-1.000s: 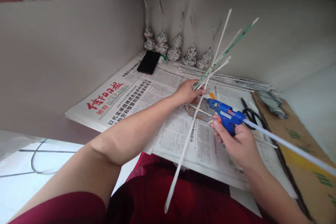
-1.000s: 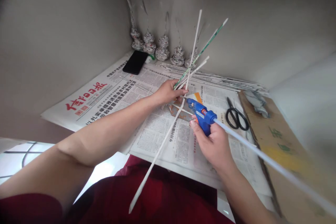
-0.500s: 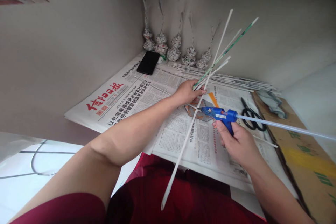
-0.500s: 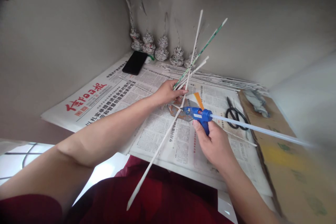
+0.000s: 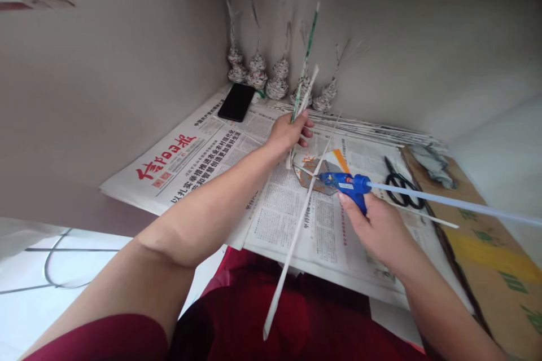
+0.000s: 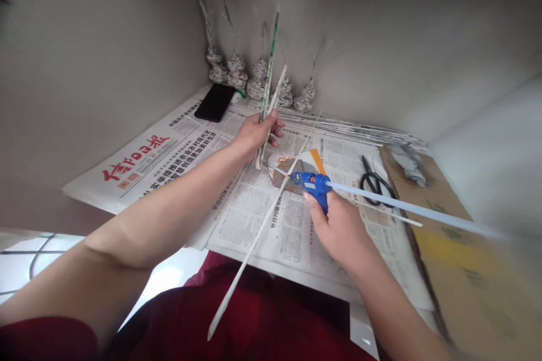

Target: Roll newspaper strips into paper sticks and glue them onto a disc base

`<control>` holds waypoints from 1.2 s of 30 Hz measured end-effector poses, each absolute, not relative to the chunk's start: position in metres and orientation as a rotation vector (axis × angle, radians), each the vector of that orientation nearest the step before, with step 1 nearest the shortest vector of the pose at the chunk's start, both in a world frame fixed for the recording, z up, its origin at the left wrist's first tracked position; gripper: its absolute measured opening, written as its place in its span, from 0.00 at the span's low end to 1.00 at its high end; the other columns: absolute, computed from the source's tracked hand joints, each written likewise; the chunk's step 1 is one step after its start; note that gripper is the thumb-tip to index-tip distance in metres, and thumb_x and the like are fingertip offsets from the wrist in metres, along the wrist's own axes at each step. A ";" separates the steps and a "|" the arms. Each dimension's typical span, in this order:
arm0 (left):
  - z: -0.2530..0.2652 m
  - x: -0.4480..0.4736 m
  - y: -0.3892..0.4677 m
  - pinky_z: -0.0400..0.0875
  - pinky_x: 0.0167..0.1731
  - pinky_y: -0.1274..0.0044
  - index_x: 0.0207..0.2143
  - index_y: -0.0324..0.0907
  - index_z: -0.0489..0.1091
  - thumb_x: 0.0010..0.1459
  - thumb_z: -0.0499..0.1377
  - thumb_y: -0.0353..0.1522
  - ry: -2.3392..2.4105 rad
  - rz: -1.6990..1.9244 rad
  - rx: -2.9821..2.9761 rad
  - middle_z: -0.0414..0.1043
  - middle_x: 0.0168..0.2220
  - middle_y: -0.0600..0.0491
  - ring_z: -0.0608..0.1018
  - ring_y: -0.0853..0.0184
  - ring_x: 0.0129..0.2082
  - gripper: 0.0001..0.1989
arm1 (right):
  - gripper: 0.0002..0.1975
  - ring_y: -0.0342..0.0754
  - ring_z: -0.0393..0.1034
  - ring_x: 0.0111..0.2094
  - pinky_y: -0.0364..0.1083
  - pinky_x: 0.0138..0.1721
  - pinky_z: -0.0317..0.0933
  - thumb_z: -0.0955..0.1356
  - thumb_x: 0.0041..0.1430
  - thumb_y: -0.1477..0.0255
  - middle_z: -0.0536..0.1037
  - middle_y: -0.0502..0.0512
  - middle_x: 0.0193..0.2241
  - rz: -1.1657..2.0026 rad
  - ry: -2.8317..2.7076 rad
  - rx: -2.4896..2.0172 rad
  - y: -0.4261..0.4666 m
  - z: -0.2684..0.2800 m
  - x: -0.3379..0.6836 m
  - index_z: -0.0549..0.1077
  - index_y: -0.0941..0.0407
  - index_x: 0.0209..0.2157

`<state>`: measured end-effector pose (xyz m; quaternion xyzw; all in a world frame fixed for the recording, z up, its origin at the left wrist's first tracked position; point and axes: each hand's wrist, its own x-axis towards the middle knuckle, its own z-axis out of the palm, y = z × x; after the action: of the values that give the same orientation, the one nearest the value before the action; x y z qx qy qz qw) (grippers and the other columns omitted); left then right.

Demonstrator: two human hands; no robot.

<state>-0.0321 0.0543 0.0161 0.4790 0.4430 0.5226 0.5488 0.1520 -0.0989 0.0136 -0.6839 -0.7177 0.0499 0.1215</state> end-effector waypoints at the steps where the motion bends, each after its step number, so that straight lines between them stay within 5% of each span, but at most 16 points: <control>1: 0.018 -0.033 0.054 0.63 0.19 0.83 0.30 0.37 0.67 0.63 0.50 0.39 1.035 1.216 1.115 0.68 0.23 0.54 0.68 0.76 0.15 0.15 | 0.19 0.49 0.65 0.22 0.45 0.25 0.53 0.58 0.61 0.55 0.71 0.54 0.20 0.147 -2.106 -2.017 -0.098 0.016 0.152 0.63 0.54 0.25; 8: 0.020 -0.032 0.045 0.58 0.16 0.82 0.29 0.37 0.73 0.55 0.56 0.31 0.944 0.956 1.040 0.64 0.21 0.56 0.68 0.75 0.16 0.08 | 0.19 0.50 0.66 0.22 0.45 0.25 0.53 0.58 0.61 0.55 0.70 0.54 0.18 0.141 -2.125 -2.094 -0.093 0.022 0.150 0.63 0.54 0.25; 19: 0.012 -0.035 0.049 0.57 0.18 0.82 0.34 0.39 0.76 0.53 0.62 0.41 0.799 0.923 1.011 0.68 0.25 0.54 0.65 0.76 0.18 0.14 | 0.20 0.53 0.70 0.28 0.46 0.28 0.55 0.56 0.63 0.56 0.75 0.59 0.24 0.140 -2.149 -2.110 -0.093 0.022 0.149 0.68 0.56 0.31; 29: 0.009 -0.032 0.046 0.53 0.18 0.82 0.32 0.39 0.76 0.53 0.62 0.43 0.743 1.044 1.010 0.54 0.18 0.59 0.58 0.77 0.17 0.16 | 0.20 0.56 0.72 0.31 0.48 0.32 0.59 0.56 0.63 0.57 0.77 0.62 0.27 0.161 -2.185 -2.166 -0.092 0.032 0.145 0.67 0.56 0.30; 36: -0.002 -0.030 0.051 0.56 0.20 0.81 0.33 0.40 0.75 0.52 0.62 0.45 0.787 1.061 0.980 0.58 0.21 0.59 0.60 0.77 0.18 0.17 | 0.22 0.57 0.73 0.30 0.48 0.30 0.58 0.55 0.63 0.57 0.77 0.64 0.26 0.079 -2.213 -2.206 -0.093 0.036 0.141 0.70 0.58 0.34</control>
<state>-0.0295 0.0512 -0.0018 0.4365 0.3506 0.4727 0.6806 0.1413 -0.0929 0.0356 -0.7057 -0.7080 0.0254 0.0080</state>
